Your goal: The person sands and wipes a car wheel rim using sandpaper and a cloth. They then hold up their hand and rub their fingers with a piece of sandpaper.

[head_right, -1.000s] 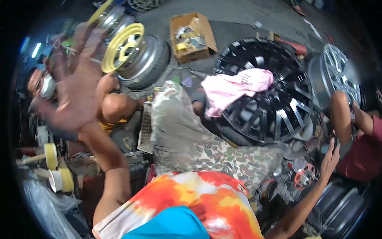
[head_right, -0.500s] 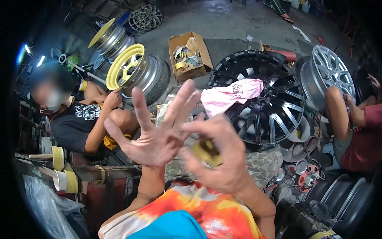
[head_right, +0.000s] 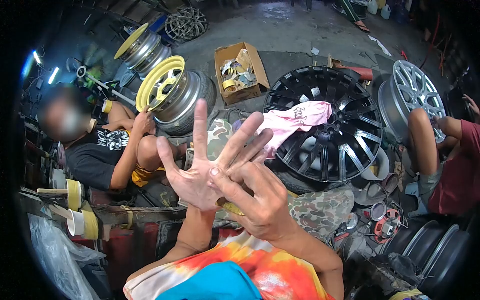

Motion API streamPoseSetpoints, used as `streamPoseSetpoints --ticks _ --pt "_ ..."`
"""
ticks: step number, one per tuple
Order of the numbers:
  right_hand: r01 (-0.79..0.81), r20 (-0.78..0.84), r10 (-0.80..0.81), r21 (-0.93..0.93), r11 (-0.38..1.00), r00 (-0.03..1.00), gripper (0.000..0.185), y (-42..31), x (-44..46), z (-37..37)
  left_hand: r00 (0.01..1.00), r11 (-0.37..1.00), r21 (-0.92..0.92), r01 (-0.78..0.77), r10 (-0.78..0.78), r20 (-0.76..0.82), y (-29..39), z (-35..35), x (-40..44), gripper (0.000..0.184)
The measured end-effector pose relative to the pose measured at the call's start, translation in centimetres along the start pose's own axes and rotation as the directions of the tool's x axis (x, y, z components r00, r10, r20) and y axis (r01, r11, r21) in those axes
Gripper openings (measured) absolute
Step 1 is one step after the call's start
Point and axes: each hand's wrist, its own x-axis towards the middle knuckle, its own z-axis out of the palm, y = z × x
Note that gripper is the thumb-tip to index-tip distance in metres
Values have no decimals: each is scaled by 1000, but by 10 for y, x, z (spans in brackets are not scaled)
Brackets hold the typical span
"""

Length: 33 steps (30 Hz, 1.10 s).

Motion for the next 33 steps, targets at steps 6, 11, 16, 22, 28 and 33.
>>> streamPoseSetpoints --ticks 6,11,16,22,28,33 --pt "40 -43 -42 -35 999 998 63 9 -5 10 993 997 -59 46 -52 -102 2 4 1 118" --pt "-11 -31 8 -81 997 999 72 8 -4 7 999 997 67 32 -30 -23 -2 0 1 127" --pt "15 6 -15 -97 995 1000 68 12 -12 0 986 962 216 168 -160 -54 -3 -6 -5 127" --pt "66 -22 -66 -17 998 998 59 15 -13 -2 985 976 141 167 -170 5 -5 -2 -10 118" --pt "-1 -43 4 59 998 999 34 13 -11 -6 995 992 106 69 -76 69 -18 -8 -7 98" --pt "-184 -151 196 91 979 969 32 8 -5 -14 996 976 -208 69 -54 75 -12 -19 -2 83"
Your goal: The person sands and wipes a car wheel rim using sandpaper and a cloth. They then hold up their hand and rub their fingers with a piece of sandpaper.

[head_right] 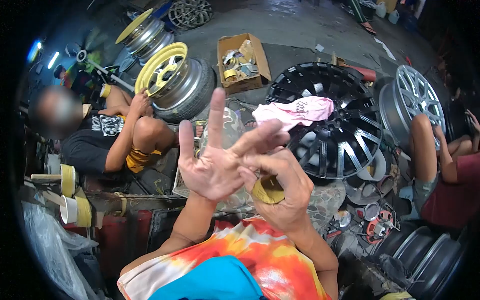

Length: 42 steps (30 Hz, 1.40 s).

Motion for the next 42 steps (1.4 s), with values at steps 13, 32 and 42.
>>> streamPoseSetpoints --ticks 13,32,42 --pt "117 178 -91 -146 982 980 65 11 -1 -2 997 999 -26 45 -46 -62 1 -6 1 95" --pt "343 385 -197 -360 868 902 39 27 -3 -7 992 987 -151 50 -67 -104 -4 -37 -2 98" --pt "284 323 -159 -387 877 933 49 44 -11 -3 994 992 -93 82 -89 -69 -5 -56 3 100"
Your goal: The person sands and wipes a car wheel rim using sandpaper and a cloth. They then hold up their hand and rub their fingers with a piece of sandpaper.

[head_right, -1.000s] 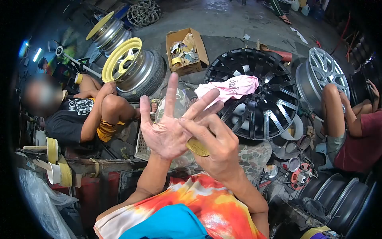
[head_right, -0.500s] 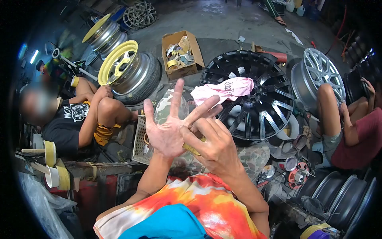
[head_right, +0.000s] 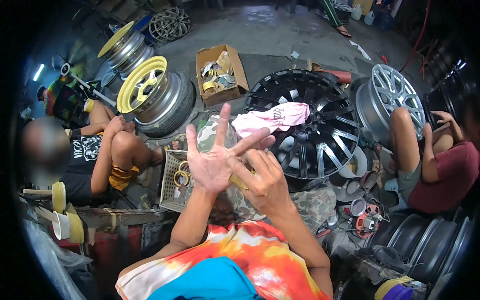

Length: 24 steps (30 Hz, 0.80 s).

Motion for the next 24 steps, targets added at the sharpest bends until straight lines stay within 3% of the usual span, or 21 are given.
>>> streamPoseSetpoints --ticks 7,16,24 --pt "-58 28 59 -44 997 998 67 5 -3 1 998 999 28 -20 21 -58 -5 6 7 102" --pt "-66 57 66 -4 998 996 53 8 -7 -8 995 1000 6 0 0 -95 -12 5 8 103" --pt "-63 5 62 40 997 998 56 10 -12 -4 997 1000 -13 12 -13 -78 -12 3 6 104"
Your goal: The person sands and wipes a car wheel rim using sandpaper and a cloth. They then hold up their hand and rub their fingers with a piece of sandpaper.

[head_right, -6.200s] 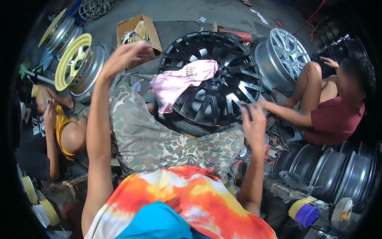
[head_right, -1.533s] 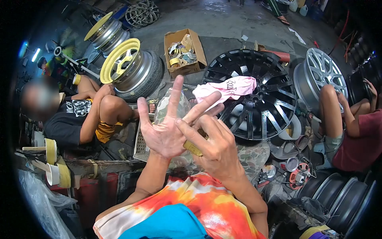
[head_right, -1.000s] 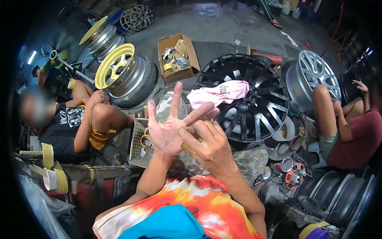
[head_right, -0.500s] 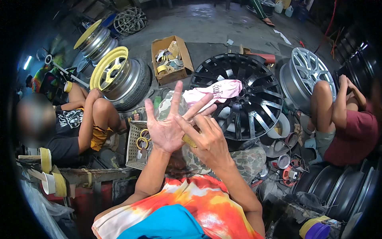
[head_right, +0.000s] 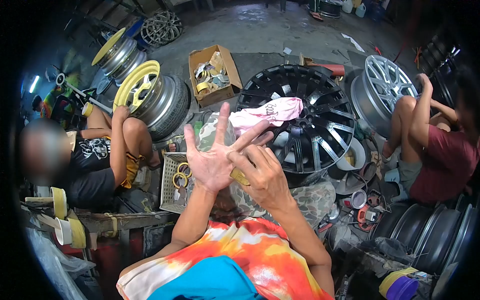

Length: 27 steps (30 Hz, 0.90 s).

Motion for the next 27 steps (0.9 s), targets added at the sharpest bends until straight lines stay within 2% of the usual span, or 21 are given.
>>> streamPoseSetpoints --ticks 6,8,9,10,11,12,14,15,16,18,19,20,22,24,26,27 --pt "-50 -48 54 72 996 997 59 -4 1 2 996 983 185 -7 -9 84 -1 6 -2 107" --pt "-54 -52 58 85 995 997 56 -5 -1 1 985 905 413 -105 38 167 -3 1 -3 116" --pt "-200 -8 211 281 938 977 50 -7 -3 2 993 712 694 -102 29 116 -2 5 -5 112" --pt "-338 62 349 456 823 935 44 -9 -7 1 997 441 894 -76 35 68 2 13 -7 111" --pt "-548 252 549 686 479 796 29 -9 -19 3 948 -43 947 -317 -57 314 12 21 -1 108" --pt "-335 158 507 900 279 847 21 -16 -16 -1 960 -127 954 -272 -97 261 8 38 -4 104" --pt "-331 190 499 920 209 845 17 -7 -25 -5 924 -420 826 -377 -238 301 0 55 -1 97" --pt "-244 163 455 962 125 876 16 -8 -25 -9 933 -456 819 -347 -259 251 -2 61 -2 91" --pt "-252 165 469 959 128 867 16 -11 -27 -13 932 -441 828 -346 -262 250 -2 65 -2 91" --pt "-235 235 486 970 -62 842 21 -16 -27 -17 891 -549 717 -428 -387 236 2 71 0 87" --pt "-233 196 489 972 16 850 27 -21 -24 -19 878 -545 708 -450 -416 237 1 71 -1 85" --pt "-232 194 496 973 16 847 27 -16 -27 -22 876 -540 711 -451 -421 236 2 70 -1 85" --pt "-392 343 402 919 43 849 33 -3 -31 -30 849 -498 723 -479 -471 239 2 66 -1 86" --pt "-385 333 428 922 40 840 29 0 -32 -32 849 -464 750 -470 -469 242 3 60 0 88" --pt "-533 393 444 807 254 805 28 8 -37 -38 850 -398 799 -450 -464 248 1 56 -1 88" --pt "-536 395 446 806 252 803 28 9 -36 -41 852 -397 801 -448 -462 247 1 54 -2 88"
